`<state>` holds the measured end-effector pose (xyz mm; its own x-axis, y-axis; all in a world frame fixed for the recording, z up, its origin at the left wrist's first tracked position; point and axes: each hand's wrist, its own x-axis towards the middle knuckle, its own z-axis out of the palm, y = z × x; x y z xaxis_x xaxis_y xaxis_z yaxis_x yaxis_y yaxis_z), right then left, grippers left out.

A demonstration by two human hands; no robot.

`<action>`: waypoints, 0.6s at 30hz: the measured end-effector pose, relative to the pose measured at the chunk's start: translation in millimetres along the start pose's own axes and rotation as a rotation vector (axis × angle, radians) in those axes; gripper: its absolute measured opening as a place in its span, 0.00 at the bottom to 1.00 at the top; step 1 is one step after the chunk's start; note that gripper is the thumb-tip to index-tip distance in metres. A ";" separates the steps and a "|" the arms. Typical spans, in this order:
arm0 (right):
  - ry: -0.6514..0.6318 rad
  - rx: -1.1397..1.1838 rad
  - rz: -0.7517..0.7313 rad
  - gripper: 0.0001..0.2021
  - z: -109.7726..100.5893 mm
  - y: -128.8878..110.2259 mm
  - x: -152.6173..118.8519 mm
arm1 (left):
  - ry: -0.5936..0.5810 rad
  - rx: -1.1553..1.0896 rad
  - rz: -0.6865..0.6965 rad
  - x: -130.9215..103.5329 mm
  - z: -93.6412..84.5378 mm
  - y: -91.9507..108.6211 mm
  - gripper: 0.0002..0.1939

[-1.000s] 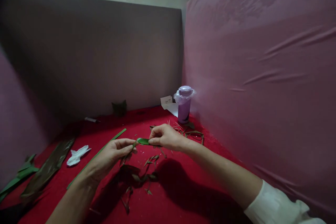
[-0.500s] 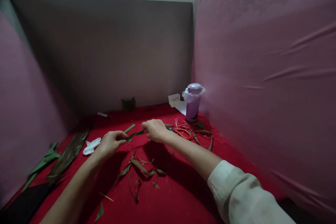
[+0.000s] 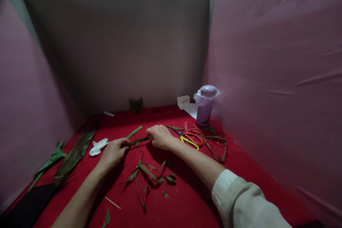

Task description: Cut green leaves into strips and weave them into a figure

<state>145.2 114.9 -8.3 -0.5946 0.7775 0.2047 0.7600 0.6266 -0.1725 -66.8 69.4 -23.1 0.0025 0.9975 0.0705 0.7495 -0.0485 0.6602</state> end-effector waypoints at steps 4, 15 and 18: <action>0.060 -0.029 -0.008 0.08 7.8 -2.0 -2.3 | 0.000 0.227 0.008 -0.9 0.9 3.4 0.15; 0.051 -0.025 -0.056 0.08 15.1 6.4 -8.3 | -0.004 0.512 0.050 -4.8 1.2 8.0 0.14; 0.044 -0.014 -0.060 0.07 14.4 8.2 -8.8 | -0.020 0.534 0.067 -5.8 0.1 10.0 0.13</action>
<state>152.9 114.0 -25.3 -0.6275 0.7352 0.2565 0.7269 0.6711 -0.1454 -59.2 63.2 -17.0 0.0704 0.9941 0.0821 0.9795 -0.0844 0.1827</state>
